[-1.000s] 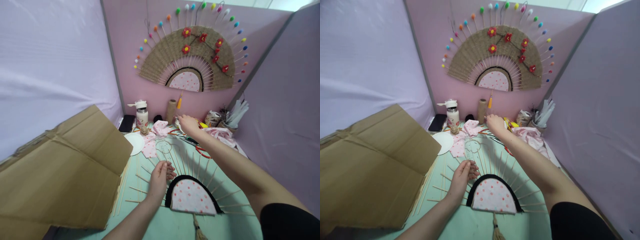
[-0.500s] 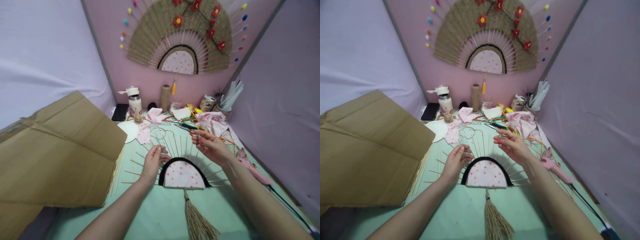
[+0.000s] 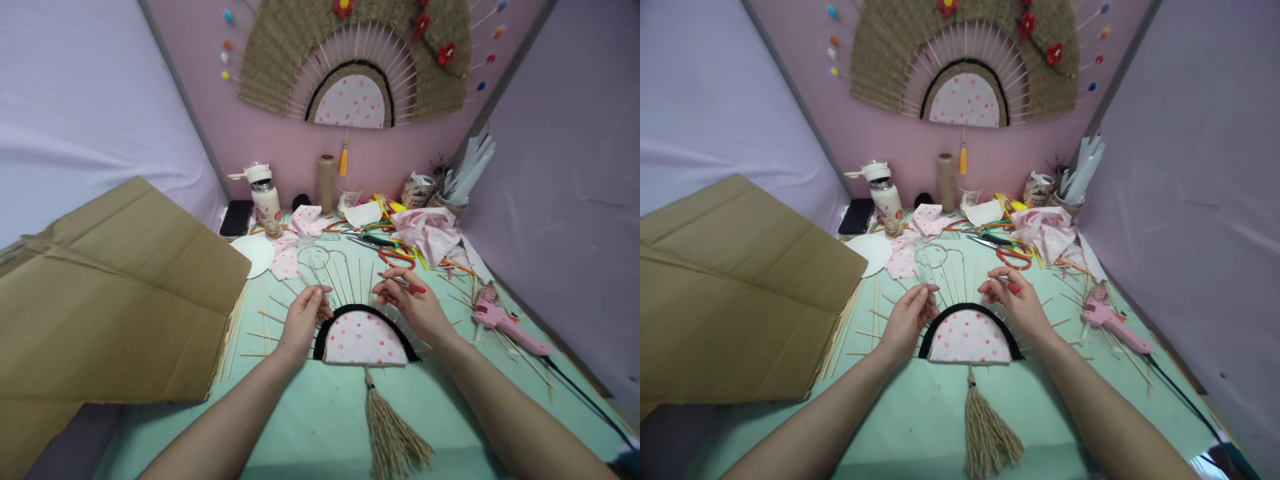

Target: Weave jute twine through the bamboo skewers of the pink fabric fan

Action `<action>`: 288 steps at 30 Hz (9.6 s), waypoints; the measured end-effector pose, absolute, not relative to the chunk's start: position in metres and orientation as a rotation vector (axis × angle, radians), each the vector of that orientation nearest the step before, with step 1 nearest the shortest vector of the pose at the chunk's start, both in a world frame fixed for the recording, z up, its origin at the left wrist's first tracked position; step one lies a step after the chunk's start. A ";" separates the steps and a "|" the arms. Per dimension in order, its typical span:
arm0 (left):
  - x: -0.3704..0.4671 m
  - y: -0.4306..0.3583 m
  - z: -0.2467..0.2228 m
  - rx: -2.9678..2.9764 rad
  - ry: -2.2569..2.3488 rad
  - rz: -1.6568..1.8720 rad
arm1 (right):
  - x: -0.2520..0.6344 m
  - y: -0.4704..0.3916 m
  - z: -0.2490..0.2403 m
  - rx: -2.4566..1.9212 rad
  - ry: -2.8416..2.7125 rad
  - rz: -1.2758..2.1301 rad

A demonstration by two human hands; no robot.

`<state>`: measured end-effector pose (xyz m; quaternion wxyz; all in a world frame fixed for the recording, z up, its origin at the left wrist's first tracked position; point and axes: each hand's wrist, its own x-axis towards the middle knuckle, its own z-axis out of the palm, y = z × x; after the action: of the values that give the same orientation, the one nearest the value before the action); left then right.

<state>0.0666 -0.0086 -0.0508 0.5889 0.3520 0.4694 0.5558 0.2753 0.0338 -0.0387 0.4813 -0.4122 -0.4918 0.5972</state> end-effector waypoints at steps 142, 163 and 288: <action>0.065 0.033 -0.053 1.041 1.354 0.964 | 0.265 0.007 -0.050 -1.177 -1.680 1.093; 0.061 0.030 -0.055 1.131 1.442 0.800 | 0.267 0.008 -0.047 -1.174 -1.676 1.082; 0.058 0.038 -0.059 1.417 1.609 0.586 | 0.234 0.041 -0.060 -1.276 -1.655 0.944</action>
<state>0.0581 0.0376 -0.0590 0.4434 0.5714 0.6489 0.2363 0.2337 0.0411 -0.0595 0.4116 -0.5071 -0.6578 0.3752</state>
